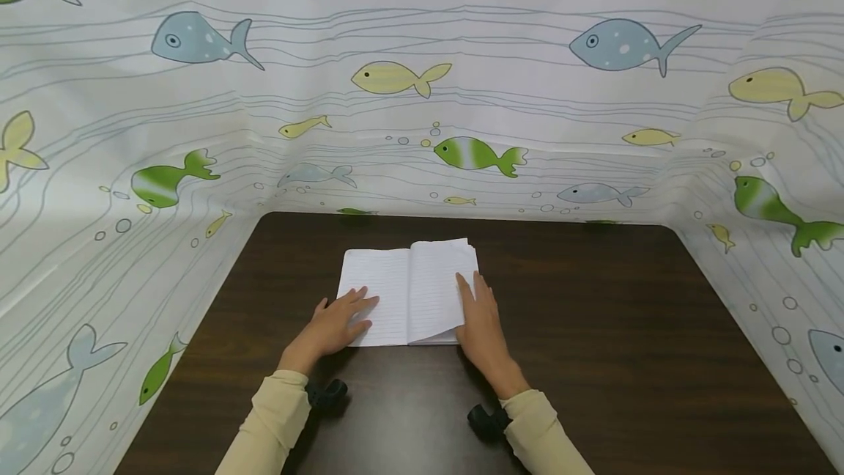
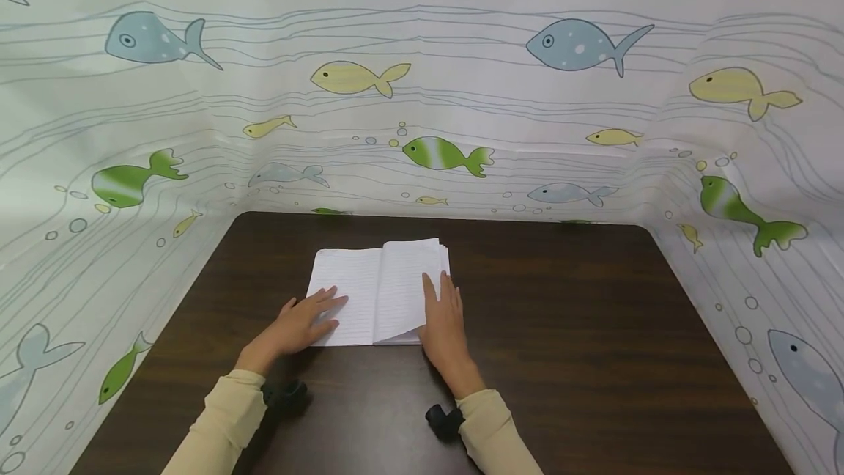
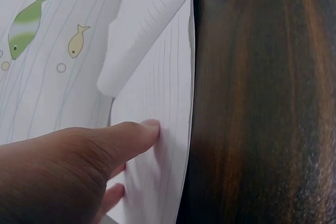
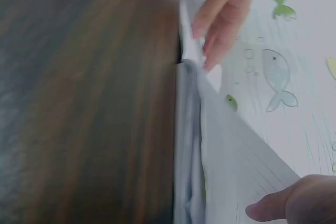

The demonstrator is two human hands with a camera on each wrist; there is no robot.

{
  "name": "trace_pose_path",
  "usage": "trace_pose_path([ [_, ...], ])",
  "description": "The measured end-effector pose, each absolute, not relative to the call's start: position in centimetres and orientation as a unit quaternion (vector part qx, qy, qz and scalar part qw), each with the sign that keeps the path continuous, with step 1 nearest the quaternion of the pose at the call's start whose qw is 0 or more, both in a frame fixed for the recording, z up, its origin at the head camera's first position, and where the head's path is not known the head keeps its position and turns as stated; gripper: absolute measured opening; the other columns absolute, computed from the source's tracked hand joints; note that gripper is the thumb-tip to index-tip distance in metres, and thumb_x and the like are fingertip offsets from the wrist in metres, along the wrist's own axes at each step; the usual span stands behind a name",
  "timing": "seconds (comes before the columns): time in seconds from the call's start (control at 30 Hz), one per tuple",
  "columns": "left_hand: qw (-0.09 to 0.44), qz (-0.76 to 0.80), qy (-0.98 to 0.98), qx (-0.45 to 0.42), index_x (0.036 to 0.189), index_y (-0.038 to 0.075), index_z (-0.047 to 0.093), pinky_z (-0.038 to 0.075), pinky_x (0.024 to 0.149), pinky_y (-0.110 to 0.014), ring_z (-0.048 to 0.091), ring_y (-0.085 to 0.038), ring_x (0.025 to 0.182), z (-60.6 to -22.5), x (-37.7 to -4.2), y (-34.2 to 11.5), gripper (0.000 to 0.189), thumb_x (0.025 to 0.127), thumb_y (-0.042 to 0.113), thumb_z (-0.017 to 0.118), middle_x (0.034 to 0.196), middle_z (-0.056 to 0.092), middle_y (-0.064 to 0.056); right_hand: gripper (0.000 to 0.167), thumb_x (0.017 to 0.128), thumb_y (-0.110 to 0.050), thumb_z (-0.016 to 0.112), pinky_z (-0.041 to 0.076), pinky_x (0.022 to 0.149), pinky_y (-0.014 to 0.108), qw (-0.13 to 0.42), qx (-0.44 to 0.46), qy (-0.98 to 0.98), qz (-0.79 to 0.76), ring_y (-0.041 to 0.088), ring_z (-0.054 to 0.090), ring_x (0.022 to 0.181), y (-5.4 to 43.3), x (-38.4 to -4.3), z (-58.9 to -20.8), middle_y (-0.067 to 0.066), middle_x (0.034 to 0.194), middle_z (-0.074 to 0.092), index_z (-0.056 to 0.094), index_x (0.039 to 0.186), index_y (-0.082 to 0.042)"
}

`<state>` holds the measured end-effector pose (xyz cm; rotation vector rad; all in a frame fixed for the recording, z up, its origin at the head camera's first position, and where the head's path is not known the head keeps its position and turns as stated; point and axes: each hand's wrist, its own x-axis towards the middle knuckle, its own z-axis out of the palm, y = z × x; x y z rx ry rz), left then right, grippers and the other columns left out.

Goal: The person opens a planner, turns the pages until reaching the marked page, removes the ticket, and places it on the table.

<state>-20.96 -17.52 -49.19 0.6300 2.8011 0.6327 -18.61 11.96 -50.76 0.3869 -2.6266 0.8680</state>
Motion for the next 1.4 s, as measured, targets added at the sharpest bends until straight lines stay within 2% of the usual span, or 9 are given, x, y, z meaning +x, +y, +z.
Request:
trace_pose_path([
  [0.17,0.047,0.206,0.949,0.235,0.141,0.004,0.061,0.033,0.111,-0.071,0.047,-0.046,0.139,-49.7,-21.3,-17.7,0.043,0.101,0.017,0.067,0.150,0.051,-0.025,0.074,0.090,0.016,0.065,0.044,0.108,0.060,0.167,0.083,-0.876,0.445,0.048,0.047,0.137,12.1,-19.3,-50.3,0.036,0.146,0.046,0.030,0.155,0.012],
  [0.27,0.013,0.212,0.948,0.237,0.133,0.001,0.066,0.042,0.107,-0.065,0.055,-0.046,0.130,-50.0,-21.4,-17.8,0.037,0.098,0.011,0.070,0.140,0.059,-0.024,0.076,0.094,0.002,0.071,0.046,0.106,0.059,0.166,0.060,-0.855,0.487,0.048,0.054,0.130,12.0,-19.4,-50.2,0.036,0.141,0.050,0.027,0.155,0.014],
  [0.37,0.002,0.224,0.949,0.223,0.128,-0.001,0.068,0.044,0.106,-0.061,0.058,-0.044,0.125,-50.0,-21.5,-17.8,0.033,0.096,0.008,0.073,0.132,0.062,-0.022,0.078,0.093,-0.002,0.074,0.047,0.106,0.058,0.166,0.047,-0.849,0.499,0.050,0.058,0.126,11.9,-19.5,-50.2,0.038,0.138,0.053,0.027,0.153,0.016],
  [0.53,0.014,0.243,0.947,0.208,0.126,-0.003,0.067,0.045,0.107,-0.057,0.057,-0.043,0.126,-49.8,-21.6,-17.8,0.033,0.095,0.007,0.074,0.131,0.061,-0.022,0.073,0.093,0.002,0.072,0.050,0.103,0.057,0.167,0.063,-0.841,0.510,0.048,0.061,0.121,11.6,-19.7,-50.2,0.036,0.132,0.057,0.031,0.151,0.018],
  [0.73,0.013,0.264,0.939,0.222,0.125,-0.004,0.067,0.044,0.107,-0.059,0.057,-0.045,0.125,-49.8,-22.1,-17.9,0.033,0.094,0.005,0.074,0.131,0.060,-0.024,0.063,0.097,-0.001,0.067,0.050,0.101,0.056,0.166,0.079,-0.840,0.510,0.040,0.060,0.127,11.3,-20.2,-50.1,0.028,0.137,0.058,0.038,0.151,0.011],
  [0.93,0.030,0.276,0.935,0.218,0.127,-0.003,0.065,0.042,0.108,-0.061,0.054,-0.046,0.129,-49.9,-22.2,-18.2,0.033,0.097,0.008,0.071,0.134,0.059,-0.024,0.059,0.096,-0.001,0.068,0.053,0.098,0.055,0.181,0.114,-0.832,0.512,0.039,0.063,0.123,10.9,-20.6,-50.1,0.024,0.136,0.061,0.044,0.150,0.007],
  [1.1,0.038,0.281,0.934,0.217,0.129,-0.003,0.065,0.042,0.109,-0.061,0.053,-0.046,0.130,-50.1,-22.3,-18.3,0.033,0.098,0.010,0.070,0.136,0.058,-0.024,0.064,0.093,0.001,0.069,0.054,0.097,0.056,0.189,0.161,-0.820,0.515,0.041,0.063,0.121,10.4,-20.8,-49.8,0.024,0.139,0.058,0.042,0.151,0.007],
  [1.23,0.038,0.287,0.933,0.213,0.130,-0.003,0.065,0.042,0.109,-0.060,0.053,-0.045,0.131,-50.3,-22.3,-18.5,0.033,0.099,0.010,0.068,0.136,0.059,-0.023,0.071,0.093,0.003,0.070,0.052,0.101,0.055,0.170,0.183,-0.809,0.532,0.039,0.059,0.129,9.8,-20.9,-49.6,0.022,0.148,0.053,0.036,0.156,0.004],
  [1.4,0.033,0.296,0.933,0.203,0.130,-0.004,0.066,0.041,0.110,-0.061,0.053,-0.046,0.133,-50.3,-22.2,-18.9,0.033,0.101,0.011,0.065,0.138,0.059,-0.024,0.079,0.092,0.001,0.073,0.050,0.103,0.054,0.135,0.182,-0.813,0.536,0.032,0.055,0.132,9.0,-20.7,-49.8,0.016,0.149,0.052,0.034,0.161,-0.006],
])
